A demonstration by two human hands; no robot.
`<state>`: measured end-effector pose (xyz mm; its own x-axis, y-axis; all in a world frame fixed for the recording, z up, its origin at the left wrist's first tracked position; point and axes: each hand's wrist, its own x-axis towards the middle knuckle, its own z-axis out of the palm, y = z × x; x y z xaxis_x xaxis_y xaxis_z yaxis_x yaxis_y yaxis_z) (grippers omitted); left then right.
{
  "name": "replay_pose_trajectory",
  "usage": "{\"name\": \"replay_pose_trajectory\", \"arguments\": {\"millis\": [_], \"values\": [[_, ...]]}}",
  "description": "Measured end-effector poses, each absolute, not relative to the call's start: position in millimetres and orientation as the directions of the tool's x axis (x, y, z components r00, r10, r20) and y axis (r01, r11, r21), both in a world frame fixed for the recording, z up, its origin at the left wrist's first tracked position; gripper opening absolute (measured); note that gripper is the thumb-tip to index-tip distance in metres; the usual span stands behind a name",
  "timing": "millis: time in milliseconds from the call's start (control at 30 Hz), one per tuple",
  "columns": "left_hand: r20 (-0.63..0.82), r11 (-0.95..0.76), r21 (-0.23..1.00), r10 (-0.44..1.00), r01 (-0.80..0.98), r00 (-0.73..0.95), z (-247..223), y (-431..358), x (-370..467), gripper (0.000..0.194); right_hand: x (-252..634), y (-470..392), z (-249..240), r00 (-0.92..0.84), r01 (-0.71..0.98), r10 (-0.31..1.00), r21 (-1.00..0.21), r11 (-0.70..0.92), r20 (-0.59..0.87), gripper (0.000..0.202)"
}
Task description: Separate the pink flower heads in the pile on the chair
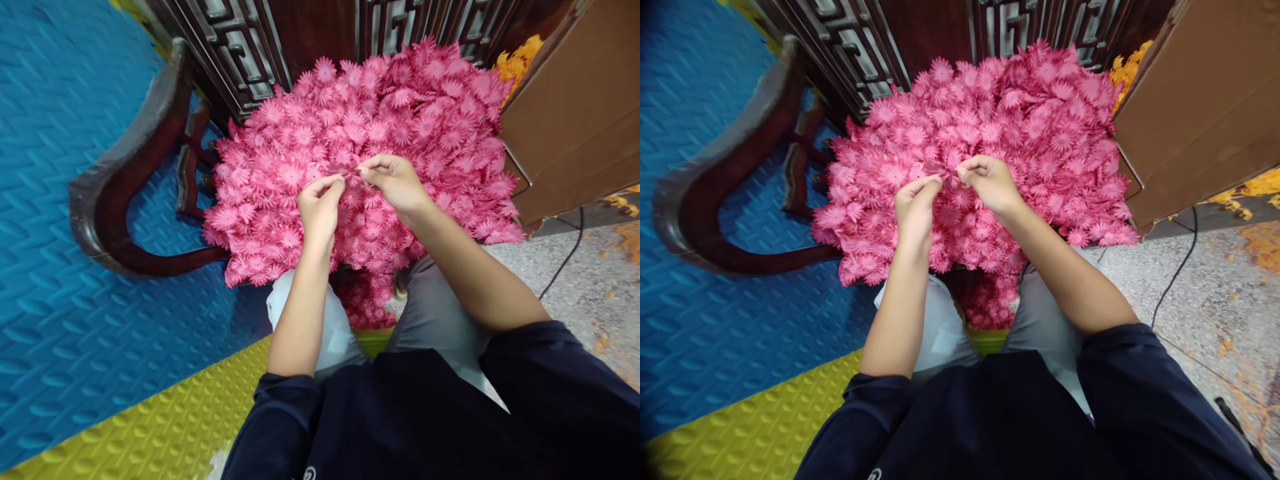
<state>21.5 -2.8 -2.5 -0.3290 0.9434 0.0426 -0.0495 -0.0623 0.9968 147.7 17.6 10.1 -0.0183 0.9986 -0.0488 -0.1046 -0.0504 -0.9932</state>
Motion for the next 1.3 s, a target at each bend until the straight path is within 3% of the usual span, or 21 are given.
{"name": "replay_pose_trajectory", "arguments": {"millis": [233,700,833,967,1167,1300], "values": [[0.220,-0.192,0.974,0.925,0.116,-0.311,-7.9,-1.9,22.9,0.015,145.8,14.8,12.3,-0.035,-0.103,0.989,-0.984,-0.147,-0.144,0.009],[0.216,-0.204,0.975,0.964,0.090,-0.156,-7.1,-0.2,22.6,0.007,149.4,15.5,14.7,-0.047,-0.144,0.992,-0.982,-0.124,-0.119,0.006],[0.234,-0.218,0.966,0.965,0.138,-0.116,-9.1,1.1,22.7,0.010,149.0,14.9,15.9,-0.022,-0.131,0.991,-0.983,-0.132,-0.130,0.006],[0.282,-0.229,0.937,0.942,0.265,-0.183,-9.8,-0.1,23.5,0.012,146.5,12.4,18.2,-0.035,-0.108,0.991,-0.985,-0.132,-0.129,0.005],[0.383,-0.267,0.861,0.900,0.433,-0.207,-6.1,-4.1,21.3,0.013,142.5,9.5,16.6,-0.112,-0.150,0.993,-0.988,-0.047,-0.030,0.024],[0.403,-0.287,0.867,0.885,0.407,-0.232,-9.5,-4.0,21.4,0.015,143.6,11.8,11.3,-0.053,-0.106,0.998,-0.993,-0.048,-0.043,0.027]]}}
